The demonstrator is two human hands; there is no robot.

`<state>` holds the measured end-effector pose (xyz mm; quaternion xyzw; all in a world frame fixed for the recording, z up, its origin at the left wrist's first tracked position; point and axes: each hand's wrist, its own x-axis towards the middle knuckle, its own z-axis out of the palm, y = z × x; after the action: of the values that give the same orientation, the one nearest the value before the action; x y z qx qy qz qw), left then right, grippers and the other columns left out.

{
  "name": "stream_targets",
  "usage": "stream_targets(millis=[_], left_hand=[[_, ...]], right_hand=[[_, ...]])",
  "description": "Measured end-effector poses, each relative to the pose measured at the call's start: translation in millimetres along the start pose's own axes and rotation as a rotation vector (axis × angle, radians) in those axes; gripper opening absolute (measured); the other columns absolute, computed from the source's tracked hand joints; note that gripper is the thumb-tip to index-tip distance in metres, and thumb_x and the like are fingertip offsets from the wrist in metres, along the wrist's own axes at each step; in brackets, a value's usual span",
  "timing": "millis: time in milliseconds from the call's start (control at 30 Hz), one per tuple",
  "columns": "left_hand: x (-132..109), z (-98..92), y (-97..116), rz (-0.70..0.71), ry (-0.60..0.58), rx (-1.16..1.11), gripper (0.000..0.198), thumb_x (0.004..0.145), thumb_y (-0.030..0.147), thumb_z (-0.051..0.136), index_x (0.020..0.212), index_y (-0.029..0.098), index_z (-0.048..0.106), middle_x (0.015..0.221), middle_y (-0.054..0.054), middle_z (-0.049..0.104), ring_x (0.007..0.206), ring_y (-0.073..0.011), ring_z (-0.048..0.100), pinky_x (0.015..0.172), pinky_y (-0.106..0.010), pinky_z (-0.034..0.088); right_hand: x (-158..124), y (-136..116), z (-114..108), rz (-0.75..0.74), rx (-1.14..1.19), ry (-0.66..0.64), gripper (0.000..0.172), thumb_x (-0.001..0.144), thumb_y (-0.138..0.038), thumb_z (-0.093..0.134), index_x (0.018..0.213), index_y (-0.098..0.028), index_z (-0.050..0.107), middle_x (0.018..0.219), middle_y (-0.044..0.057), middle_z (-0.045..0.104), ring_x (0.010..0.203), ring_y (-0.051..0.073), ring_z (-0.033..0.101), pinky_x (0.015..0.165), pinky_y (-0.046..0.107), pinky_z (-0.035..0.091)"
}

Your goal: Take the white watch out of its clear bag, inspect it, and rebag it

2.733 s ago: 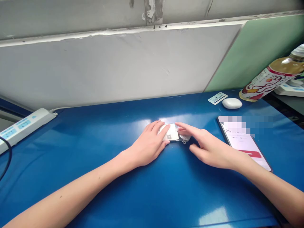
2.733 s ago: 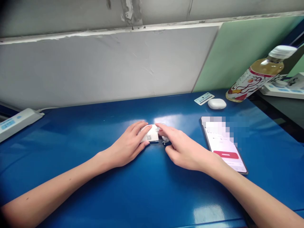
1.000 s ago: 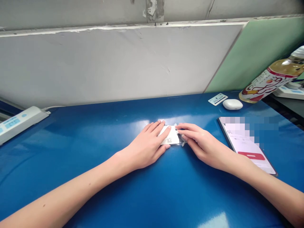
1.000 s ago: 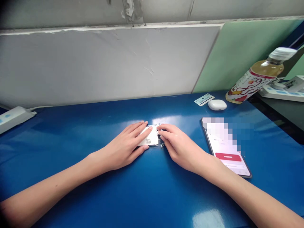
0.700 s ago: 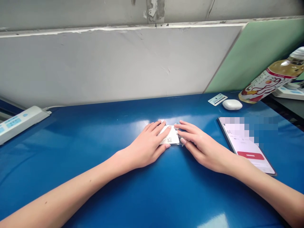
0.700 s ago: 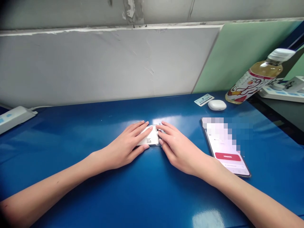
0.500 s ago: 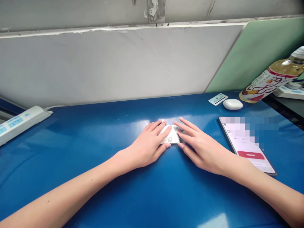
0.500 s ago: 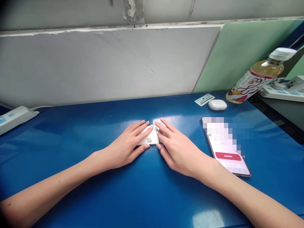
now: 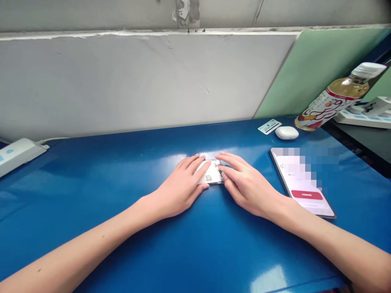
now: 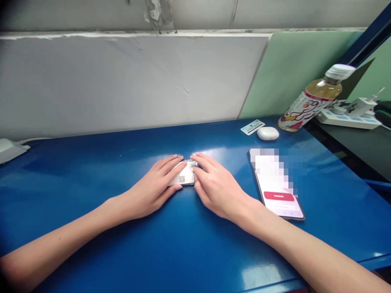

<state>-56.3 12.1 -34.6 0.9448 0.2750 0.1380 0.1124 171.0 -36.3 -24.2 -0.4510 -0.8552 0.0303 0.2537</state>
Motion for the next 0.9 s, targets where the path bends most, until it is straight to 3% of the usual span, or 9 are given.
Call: stream_targets(millis=[133,233,400,600,800,900], left_hand=[[-1,-3.7,-1,0.003,-0.018,-0.045,0.051,0.106,0.031,0.036,0.154,0.019,0.029,0.156,-0.017,0.04,0.145,-0.0321,0.035,0.116,-0.056,0.035],[-3,-4.4,-2,0.045,-0.014,-0.096,0.052,0.107,0.032,0.033,0.157,0.022,0.022,0.159,-0.014,0.037,0.147,-0.0286,0.032,0.118,-0.053,0.032],[-7,-2.7,-4,0.104,0.041,-0.211,0.051,0.108,0.036,0.028,0.157,0.024,0.019,0.159,-0.012,0.037,0.147,-0.0251,0.034,0.119,-0.046,0.034],[-7,-5.1,-1,0.108,0.075,-0.294,0.05,0.108,0.041,0.025,0.154,0.023,0.024,0.154,-0.013,0.043,0.141,-0.0265,0.043,0.115,-0.045,0.039],[-5,-7.1,0,0.049,0.076,-0.355,0.041,0.106,0.029,0.034,0.144,0.018,0.04,0.147,-0.014,0.05,0.135,-0.0252,0.048,0.114,-0.043,0.041],[-6,-4.0,1,-0.006,0.099,-0.324,0.054,0.1,0.027,0.048,0.149,0.016,0.031,0.148,-0.018,0.047,0.136,-0.0285,0.047,0.113,-0.047,0.042]], right_hand=[[-2,12,-4,0.11,0.045,0.07,0.036,0.095,-0.006,0.039,0.122,-0.018,0.061,0.141,0.019,0.057,0.131,0.03,0.054,0.103,0.054,0.051],[-1,16,-6,0.078,0.07,0.071,0.04,0.094,-0.004,0.041,0.125,-0.021,0.059,0.136,0.015,0.061,0.129,0.027,0.056,0.105,0.051,0.05],[0,15,-9,0.04,0.155,0.086,0.029,0.098,-0.012,0.047,0.121,-0.022,0.061,0.123,0.01,0.068,0.112,0.022,0.064,0.098,0.041,0.054],[3,14,-22,0.048,0.239,0.099,0.018,0.096,-0.019,0.054,0.11,-0.025,0.065,0.108,0.006,0.069,0.099,0.021,0.067,0.087,0.037,0.057],[4,7,-30,0.165,0.331,0.388,0.011,0.095,-0.019,0.058,0.1,-0.025,0.067,0.097,0.005,0.067,0.088,0.019,0.067,0.079,0.034,0.057],[4,4,-28,0.311,0.42,0.427,0.008,0.095,-0.024,0.06,0.094,-0.024,0.068,0.091,0.003,0.071,0.082,0.018,0.068,0.074,0.031,0.058]])
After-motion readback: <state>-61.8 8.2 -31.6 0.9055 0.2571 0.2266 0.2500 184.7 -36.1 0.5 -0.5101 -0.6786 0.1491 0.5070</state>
